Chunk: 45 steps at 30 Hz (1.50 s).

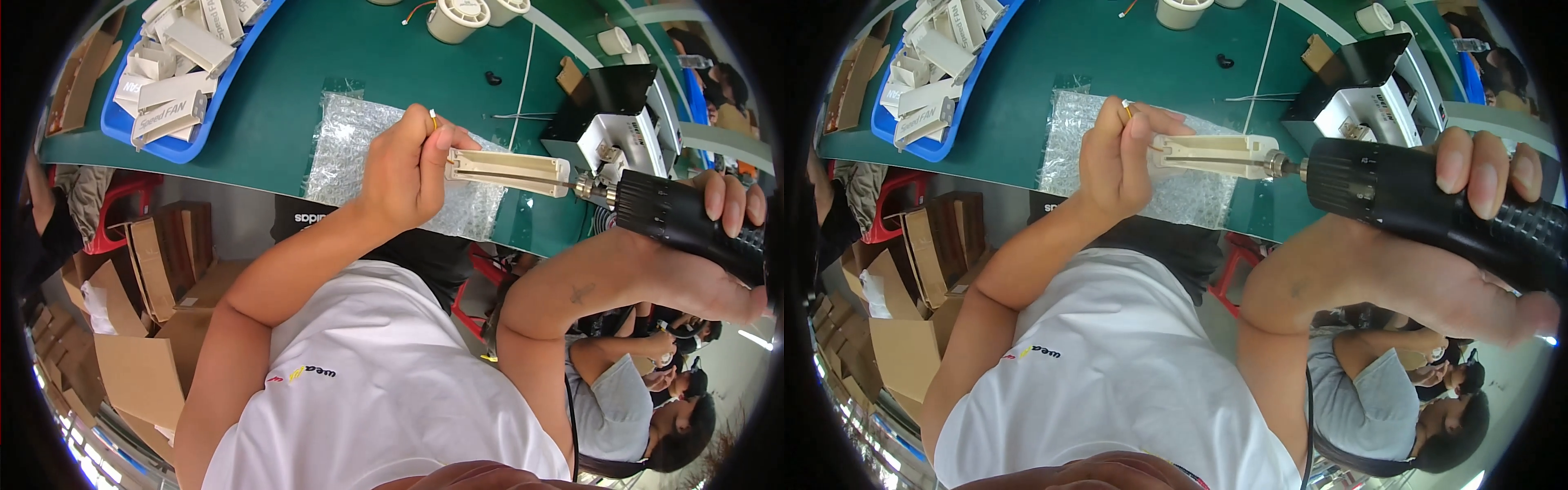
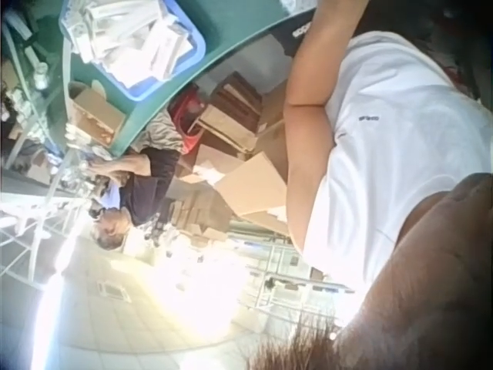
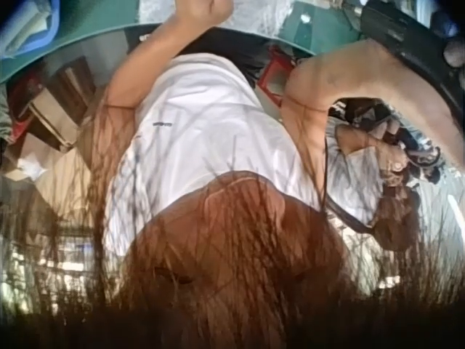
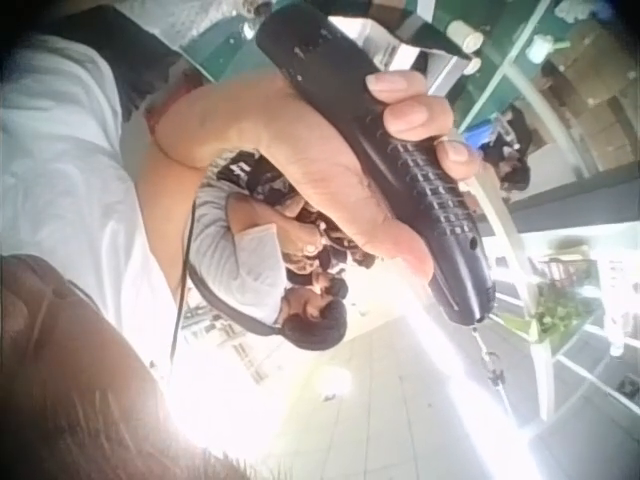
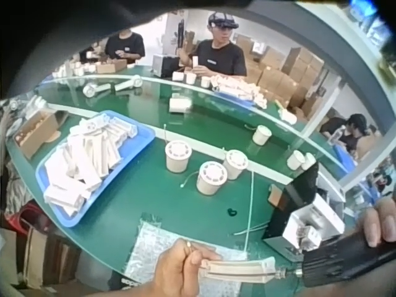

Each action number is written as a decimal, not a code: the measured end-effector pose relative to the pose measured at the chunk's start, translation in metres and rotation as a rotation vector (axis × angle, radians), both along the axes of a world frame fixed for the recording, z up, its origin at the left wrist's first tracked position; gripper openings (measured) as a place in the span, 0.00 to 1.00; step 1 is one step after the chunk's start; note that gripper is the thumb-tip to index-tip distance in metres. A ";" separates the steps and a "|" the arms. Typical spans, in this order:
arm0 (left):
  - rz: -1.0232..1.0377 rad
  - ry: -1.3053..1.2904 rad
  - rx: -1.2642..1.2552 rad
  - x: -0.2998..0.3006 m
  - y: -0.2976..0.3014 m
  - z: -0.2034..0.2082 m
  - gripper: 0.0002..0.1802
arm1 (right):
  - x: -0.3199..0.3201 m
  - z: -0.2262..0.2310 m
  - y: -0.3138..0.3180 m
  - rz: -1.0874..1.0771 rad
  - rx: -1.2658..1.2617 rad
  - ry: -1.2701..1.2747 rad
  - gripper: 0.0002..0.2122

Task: The person assembles electronic components into white plastic housings on an assembly line using an electric screwdriver.

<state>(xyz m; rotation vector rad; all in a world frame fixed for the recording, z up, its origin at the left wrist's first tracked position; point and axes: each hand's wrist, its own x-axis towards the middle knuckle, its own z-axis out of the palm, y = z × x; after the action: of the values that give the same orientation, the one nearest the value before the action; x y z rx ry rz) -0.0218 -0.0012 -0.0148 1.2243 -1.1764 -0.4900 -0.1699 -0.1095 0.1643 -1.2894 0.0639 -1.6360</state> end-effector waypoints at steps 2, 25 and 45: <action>0.039 0.032 -0.047 -0.001 -0.004 -0.003 0.12 | 0.002 -0.003 -0.001 -0.038 -0.034 0.023 0.29; -0.032 0.124 -0.013 -0.005 -0.004 0.000 0.14 | -0.106 0.045 -0.075 -0.463 -0.439 0.287 0.18; 0.011 -0.006 -0.096 -0.005 0.002 -0.002 0.10 | -0.008 0.025 0.008 0.393 -0.065 -0.069 0.31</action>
<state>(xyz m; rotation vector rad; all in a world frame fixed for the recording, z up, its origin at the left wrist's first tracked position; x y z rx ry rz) -0.0271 0.0005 -0.0172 1.1504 -1.1846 -0.4171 -0.1780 -0.1020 0.1893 -1.2039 -0.2718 -1.3498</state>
